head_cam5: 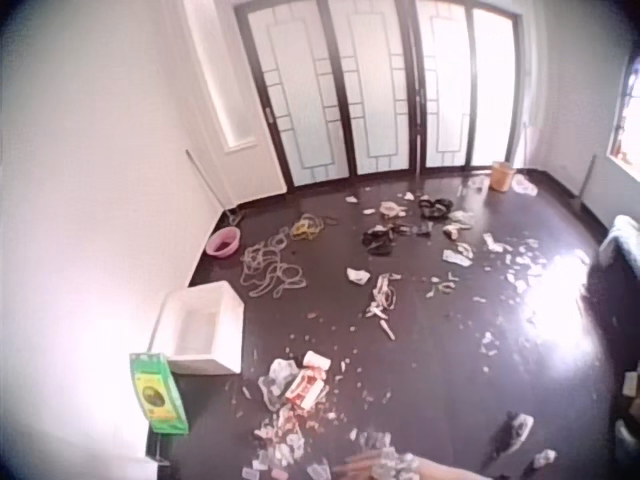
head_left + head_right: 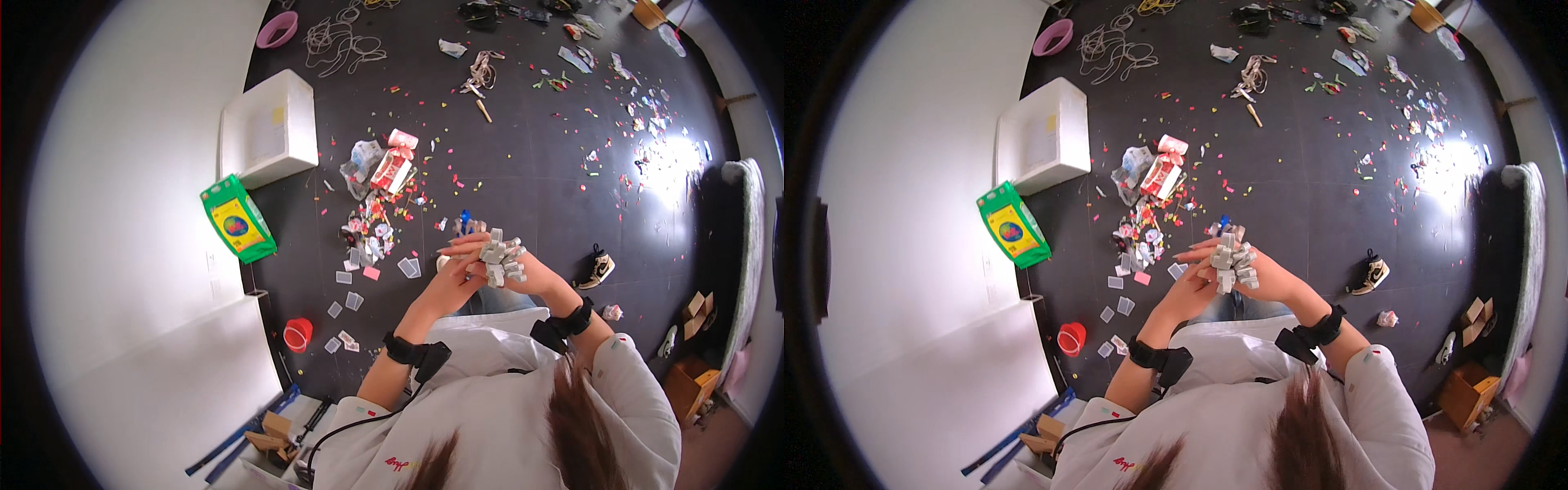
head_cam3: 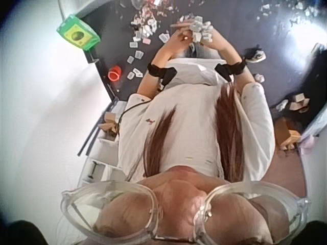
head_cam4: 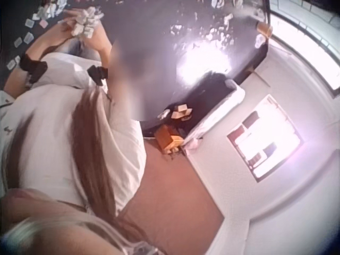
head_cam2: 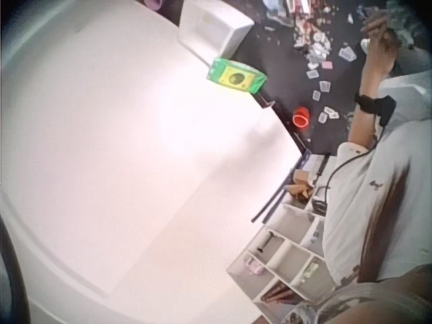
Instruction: Organizing cords and packaged items on a shelf in a messy room.
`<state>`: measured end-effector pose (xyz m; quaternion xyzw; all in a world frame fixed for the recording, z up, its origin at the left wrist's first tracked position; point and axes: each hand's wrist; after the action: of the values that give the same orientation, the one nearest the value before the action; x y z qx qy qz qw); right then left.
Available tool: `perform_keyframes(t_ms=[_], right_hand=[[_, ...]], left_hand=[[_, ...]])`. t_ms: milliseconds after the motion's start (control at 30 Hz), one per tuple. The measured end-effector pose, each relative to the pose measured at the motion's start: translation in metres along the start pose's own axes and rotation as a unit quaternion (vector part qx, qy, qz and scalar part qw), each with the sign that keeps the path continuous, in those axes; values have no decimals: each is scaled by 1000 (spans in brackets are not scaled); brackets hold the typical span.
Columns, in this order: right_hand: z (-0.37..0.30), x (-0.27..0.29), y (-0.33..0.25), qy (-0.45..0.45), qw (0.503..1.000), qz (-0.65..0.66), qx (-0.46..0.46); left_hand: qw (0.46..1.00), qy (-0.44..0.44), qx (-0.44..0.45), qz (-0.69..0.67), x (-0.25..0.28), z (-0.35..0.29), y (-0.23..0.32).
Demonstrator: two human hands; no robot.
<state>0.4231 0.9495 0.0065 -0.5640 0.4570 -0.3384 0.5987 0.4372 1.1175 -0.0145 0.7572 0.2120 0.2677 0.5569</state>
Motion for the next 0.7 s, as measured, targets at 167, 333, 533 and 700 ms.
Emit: perform_keyframes(t_ms=[167,333,533,700], right_hand=[[28,35,-25,90,983,159,-18],[50,97,-27,94,983,156,-38],[67,178,-21,109,981,162,-20],[77,250,-36,108,979,170,-26]], left_hand=[[995,-46,11,84,26,58,6],[994,-92,25,50,34,133,6],[988,-117,20,99,31,218,15],[977,-168,-36,130,26,299,40]])
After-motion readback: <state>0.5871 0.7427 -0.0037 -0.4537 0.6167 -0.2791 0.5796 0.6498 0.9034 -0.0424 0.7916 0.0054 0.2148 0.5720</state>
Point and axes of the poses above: each hand's wrist, its own z-axis towards the middle knuckle, its own x-axis out of the back of the hand, y = z × x, and after that the axes turned 11 degrees about z, right-handed
